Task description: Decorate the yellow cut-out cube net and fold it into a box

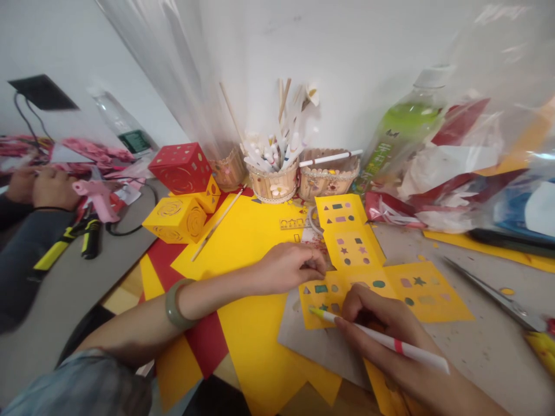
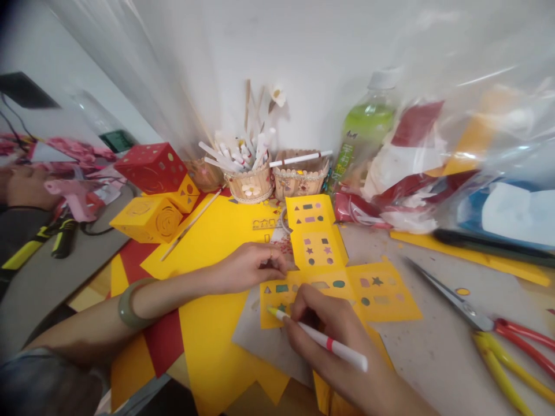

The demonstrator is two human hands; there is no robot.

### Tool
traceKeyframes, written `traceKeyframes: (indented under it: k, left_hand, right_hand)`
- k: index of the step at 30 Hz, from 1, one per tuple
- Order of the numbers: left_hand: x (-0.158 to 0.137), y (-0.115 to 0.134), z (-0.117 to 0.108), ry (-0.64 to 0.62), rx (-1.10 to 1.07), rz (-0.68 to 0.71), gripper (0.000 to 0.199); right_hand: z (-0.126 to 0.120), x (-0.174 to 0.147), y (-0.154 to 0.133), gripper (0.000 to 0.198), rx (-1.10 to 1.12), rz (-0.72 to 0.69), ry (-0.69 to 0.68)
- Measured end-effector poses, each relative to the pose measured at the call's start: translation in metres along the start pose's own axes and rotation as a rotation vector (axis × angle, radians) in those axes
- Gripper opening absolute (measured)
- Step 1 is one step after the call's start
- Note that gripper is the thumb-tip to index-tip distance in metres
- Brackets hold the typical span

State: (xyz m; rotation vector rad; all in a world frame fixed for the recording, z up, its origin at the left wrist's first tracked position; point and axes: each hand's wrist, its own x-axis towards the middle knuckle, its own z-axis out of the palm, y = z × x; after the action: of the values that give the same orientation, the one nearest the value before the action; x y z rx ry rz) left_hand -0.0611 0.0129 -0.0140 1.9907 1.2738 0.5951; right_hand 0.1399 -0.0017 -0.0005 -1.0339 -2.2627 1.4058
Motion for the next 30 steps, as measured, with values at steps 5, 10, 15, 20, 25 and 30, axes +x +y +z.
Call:
traceKeyframes:
  k: [5,10,15,20,25,30]
  left_hand:
    - [-0.0011,-0.0012,0.0,0.001,0.028,0.006,0.005]
    - [-0.001,-0.0009,-0.0005,-0.004,0.024,0.007,0.005]
    - [-0.0009,-0.0006,0.0002,0.002,0.017,0.009,0.004]
    - [-0.0009,-0.0003,0.0,-0.002,0.015,0.003,0.005]
    - [-0.0011,-0.0001,-0.0004,-0.006,0.032,0.0,0.004]
    - [-0.0008,-0.0007,0.0009,0.0,0.023,-0.002,0.003]
  right_hand:
    - [-0.0019,0.0006,-0.0005,0.021,-0.016,-0.021,0.024]
    - [-0.0037,0.0015,-0.001,0.021,-0.037,-0.007,0.036]
    - [-0.0032,0.0009,-0.0005,0.022,-0.036,0.008,0.033]
    - [-0.0032,-0.0004,0.0006,0.02,-0.026,-0.005,0.025]
    - [-0.0019,0.0013,-0.0012,0.02,-0.004,-0.014,0.012]
    - [-0.0015,0.0015,-0.0009,0.022,0.0,-0.013,0.018]
